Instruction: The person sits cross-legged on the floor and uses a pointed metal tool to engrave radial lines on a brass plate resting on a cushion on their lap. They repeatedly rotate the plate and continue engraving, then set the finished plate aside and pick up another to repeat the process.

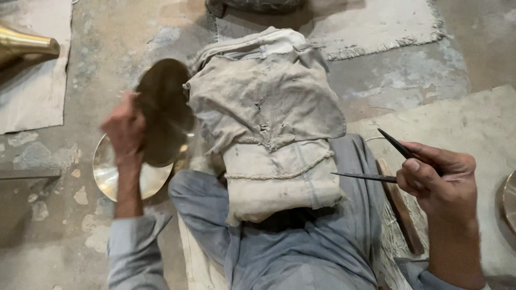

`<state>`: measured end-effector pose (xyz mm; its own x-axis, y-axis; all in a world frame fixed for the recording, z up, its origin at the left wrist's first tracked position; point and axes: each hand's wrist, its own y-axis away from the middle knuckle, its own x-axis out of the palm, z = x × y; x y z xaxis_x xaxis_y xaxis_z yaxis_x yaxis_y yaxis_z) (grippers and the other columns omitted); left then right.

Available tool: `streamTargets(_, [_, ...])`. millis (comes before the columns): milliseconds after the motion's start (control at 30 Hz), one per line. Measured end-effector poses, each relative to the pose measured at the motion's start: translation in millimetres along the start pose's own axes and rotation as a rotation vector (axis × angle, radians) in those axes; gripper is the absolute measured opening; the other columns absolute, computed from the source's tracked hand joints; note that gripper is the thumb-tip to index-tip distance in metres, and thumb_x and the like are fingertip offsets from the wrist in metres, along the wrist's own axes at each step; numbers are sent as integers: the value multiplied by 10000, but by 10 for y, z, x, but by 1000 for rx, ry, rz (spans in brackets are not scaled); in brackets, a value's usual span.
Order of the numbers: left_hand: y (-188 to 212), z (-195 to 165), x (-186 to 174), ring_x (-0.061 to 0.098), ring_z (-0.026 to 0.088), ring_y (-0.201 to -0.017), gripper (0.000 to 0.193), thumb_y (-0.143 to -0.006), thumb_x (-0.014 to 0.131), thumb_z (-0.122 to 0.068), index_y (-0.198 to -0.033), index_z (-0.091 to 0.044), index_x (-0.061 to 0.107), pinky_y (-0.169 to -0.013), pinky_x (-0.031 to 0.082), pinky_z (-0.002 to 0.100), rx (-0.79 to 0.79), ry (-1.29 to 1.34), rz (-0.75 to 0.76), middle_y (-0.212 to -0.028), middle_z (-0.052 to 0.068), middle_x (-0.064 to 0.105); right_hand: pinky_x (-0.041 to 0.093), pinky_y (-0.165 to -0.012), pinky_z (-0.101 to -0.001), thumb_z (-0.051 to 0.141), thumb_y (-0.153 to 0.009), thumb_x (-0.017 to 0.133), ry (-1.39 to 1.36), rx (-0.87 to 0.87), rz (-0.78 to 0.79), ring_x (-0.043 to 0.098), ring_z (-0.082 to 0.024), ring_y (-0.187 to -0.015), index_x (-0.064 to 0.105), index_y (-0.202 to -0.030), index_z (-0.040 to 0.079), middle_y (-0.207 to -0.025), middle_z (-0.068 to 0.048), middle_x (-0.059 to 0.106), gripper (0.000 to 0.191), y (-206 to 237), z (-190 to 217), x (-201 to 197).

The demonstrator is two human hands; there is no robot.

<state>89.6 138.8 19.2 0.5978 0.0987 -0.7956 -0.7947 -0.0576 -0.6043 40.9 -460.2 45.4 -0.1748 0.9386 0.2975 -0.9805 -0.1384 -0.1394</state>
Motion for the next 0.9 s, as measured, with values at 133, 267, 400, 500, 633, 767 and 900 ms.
streamTargets(133, [384, 547, -685, 543, 200, -564, 256, -1080, 589, -102, -1255, -154, 768, -531, 423, 375, -220, -73, 2, -737, 60, 597, 335, -499, -271, -63, -990, 648, -16, -37, -2, 387, -55, -463, 664, -1245, -143, -557, -30, 538, 268, 21, 40, -105])
streamTargets(267, [1134, 600, -1354, 539, 183, -649, 193, -1106, 612, -217, -1222, -105, 718, -581, 439, 355, -486, -61, -200, -831, 69, 588, 329, -442, -240, -53, -1004, 652, -33, -81, 20, 402, -56, -439, 680, -1230, -131, -553, -49, 550, 241, -23, 138, -30])
streamTargets(400, [1080, 657, -1381, 535, 167, -734, 284, -1132, 634, -332, -1188, -55, 668, -632, 455, 334, -738, 193, -252, -925, 78, 578, 347, -471, -241, -37, -980, 679, -31, -97, 26, 424, -51, -442, 707, -1219, -96, -544, -24, 543, 248, -107, 339, 187])
streamTargets(500, [1003, 215, -956, 531, 155, -798, 401, -1151, 651, -418, -1163, -18, 630, -670, 467, 319, -653, 420, -213, -995, 85, 571, 354, -434, -230, -8, -939, 689, 37, -95, 85, 456, -58, -432, 716, -1181, -70, -538, -18, 562, 251, -239, 517, 364])
streamTargets(633, [964, -736, -322, 421, 78, -581, 416, -1081, 662, -423, -1015, -16, 610, -515, 309, 281, -810, 933, 142, -635, -38, 543, 318, -428, -225, 20, -955, 703, 302, -65, 196, 460, -60, -444, 705, -1197, -82, -572, -45, 587, 262, -314, 715, 618])
streamTargets(767, [981, -1481, -12, 524, 84, -758, 420, -1073, 654, -415, -973, -7, 648, -658, 437, 272, -667, 1111, 144, -844, -4, 606, 300, -375, -206, 85, -950, 727, 471, -49, 416, 470, -45, -438, 734, -1215, -16, -592, -29, 627, 284, -651, 670, 854])
streamTargets(900, [958, -1611, -132, 473, 152, -739, 468, -1100, 620, -430, -983, 23, 634, -638, 398, 321, -710, 1073, 338, -804, 75, 551, 352, -342, -196, 117, -940, 726, 665, -89, 576, 585, -48, -445, 748, -1210, 32, -676, -57, 745, 283, -922, 414, 1111])
